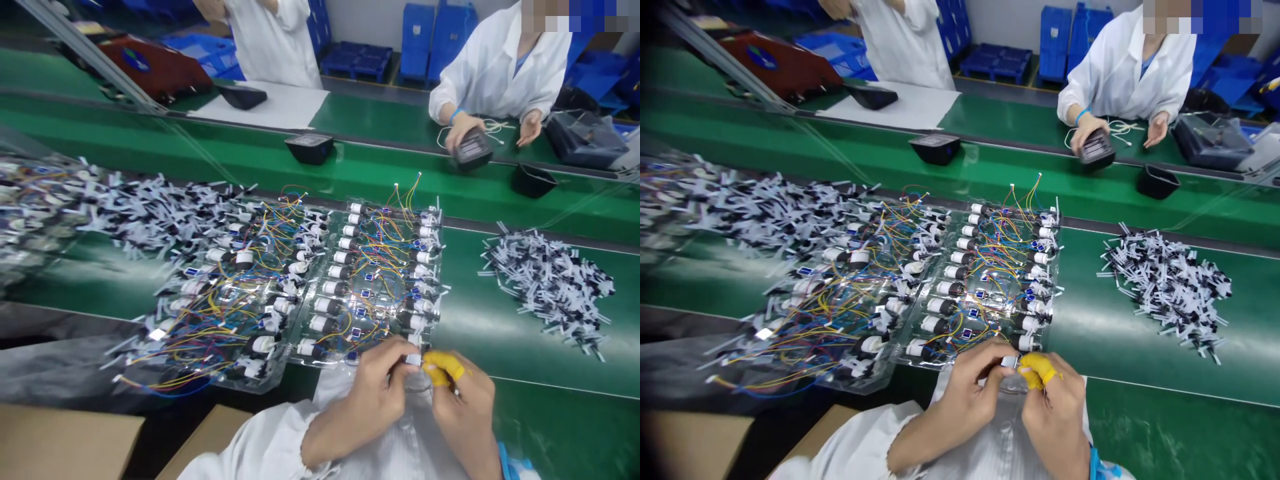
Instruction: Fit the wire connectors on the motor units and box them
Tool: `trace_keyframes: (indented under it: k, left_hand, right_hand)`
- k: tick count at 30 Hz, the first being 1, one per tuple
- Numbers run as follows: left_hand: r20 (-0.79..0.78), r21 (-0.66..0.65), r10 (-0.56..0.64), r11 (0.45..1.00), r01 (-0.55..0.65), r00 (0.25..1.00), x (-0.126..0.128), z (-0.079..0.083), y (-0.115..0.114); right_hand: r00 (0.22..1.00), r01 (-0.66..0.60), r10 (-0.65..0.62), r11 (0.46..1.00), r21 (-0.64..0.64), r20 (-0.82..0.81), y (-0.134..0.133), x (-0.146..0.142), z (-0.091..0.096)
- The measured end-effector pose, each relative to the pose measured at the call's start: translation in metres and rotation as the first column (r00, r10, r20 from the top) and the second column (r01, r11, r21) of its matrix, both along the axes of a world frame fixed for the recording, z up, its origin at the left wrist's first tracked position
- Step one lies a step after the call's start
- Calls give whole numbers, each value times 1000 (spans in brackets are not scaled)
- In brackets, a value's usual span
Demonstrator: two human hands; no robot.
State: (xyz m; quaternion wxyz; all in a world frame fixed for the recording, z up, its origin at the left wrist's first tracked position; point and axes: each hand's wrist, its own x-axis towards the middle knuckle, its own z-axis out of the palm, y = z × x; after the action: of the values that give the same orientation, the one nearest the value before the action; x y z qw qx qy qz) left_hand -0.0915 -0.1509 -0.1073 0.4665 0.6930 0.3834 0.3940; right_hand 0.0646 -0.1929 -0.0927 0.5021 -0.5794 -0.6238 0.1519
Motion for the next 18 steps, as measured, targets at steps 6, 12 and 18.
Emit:
trace_keyframes:
  k: [6,12,18]
  left_hand:
    - [-199,304,-137,933,194,970,-16,2,-9]
    - [-393,201,-428,824,530,814,-29,20,-14]
    - [-380,148,-498,799,583,780,-19,14,-11]
  right_hand:
    - [953,-275,194,874,-402,-231,-7,18,-11]
    - [793,-546,191,645,-534,-579,-20,49,-15]
    - [815,-545,199,584,-602,-544,-43,84,7]
